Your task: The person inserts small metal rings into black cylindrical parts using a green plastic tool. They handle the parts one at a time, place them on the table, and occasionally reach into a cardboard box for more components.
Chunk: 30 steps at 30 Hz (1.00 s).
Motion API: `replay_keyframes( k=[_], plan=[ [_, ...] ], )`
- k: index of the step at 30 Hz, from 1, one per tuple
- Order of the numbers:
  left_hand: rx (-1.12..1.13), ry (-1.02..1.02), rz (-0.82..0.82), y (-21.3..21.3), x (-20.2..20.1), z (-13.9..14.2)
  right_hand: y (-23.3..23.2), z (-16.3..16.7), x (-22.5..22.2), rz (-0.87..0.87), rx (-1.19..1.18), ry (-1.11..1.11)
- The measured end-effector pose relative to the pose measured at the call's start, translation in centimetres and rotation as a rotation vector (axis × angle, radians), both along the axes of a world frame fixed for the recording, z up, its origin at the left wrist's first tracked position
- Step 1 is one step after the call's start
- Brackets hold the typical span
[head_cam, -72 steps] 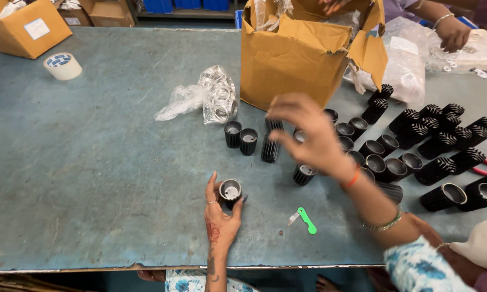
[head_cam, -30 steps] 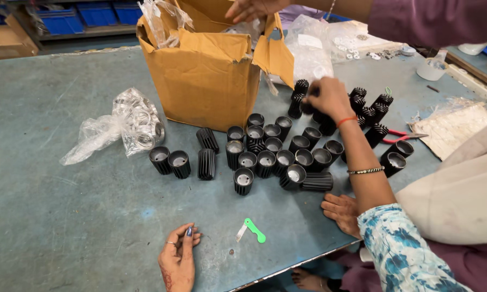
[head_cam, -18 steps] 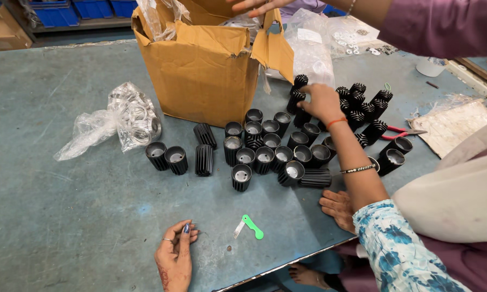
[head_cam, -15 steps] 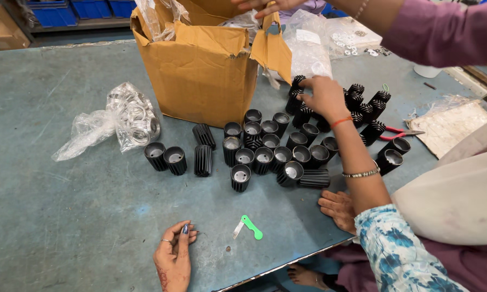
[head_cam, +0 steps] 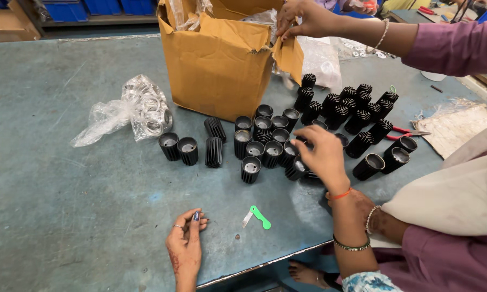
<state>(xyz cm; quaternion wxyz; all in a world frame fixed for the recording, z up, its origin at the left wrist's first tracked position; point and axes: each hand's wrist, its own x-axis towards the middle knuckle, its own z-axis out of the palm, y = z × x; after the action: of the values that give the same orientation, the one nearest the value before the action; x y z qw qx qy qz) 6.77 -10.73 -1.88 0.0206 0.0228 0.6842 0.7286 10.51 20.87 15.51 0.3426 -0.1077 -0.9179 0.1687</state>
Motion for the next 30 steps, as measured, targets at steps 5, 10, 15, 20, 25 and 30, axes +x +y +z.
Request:
replay_keyframes(
  k=[5,10,15,20,25,30],
  plan=[
    [0.025,0.028,-0.012,-1.5,0.4,-0.1,-1.5,-1.0,1.7,-0.079,0.025,-0.023],
    [0.069,0.034,-0.016,-2.7,0.6,0.0,-2.2,-1.0,2.0,-0.078,0.061,-0.062],
    [0.067,0.029,-0.014,-3.5,1.1,0.4,-3.6,-2.0,1.1,0.223,0.19,-0.156],
    [0.081,0.016,-0.012,-4.0,1.4,0.8,-5.5,-3.9,-0.2,0.211,0.29,-0.106],
    [0.07,0.022,-0.015,-4.6,1.5,0.8,-5.8,-3.5,-0.2,0.211,0.316,-0.065],
    [0.051,0.067,-0.024,-4.2,1.2,0.4,-6.1,-0.3,0.5,0.077,0.173,-0.07]
  ],
)
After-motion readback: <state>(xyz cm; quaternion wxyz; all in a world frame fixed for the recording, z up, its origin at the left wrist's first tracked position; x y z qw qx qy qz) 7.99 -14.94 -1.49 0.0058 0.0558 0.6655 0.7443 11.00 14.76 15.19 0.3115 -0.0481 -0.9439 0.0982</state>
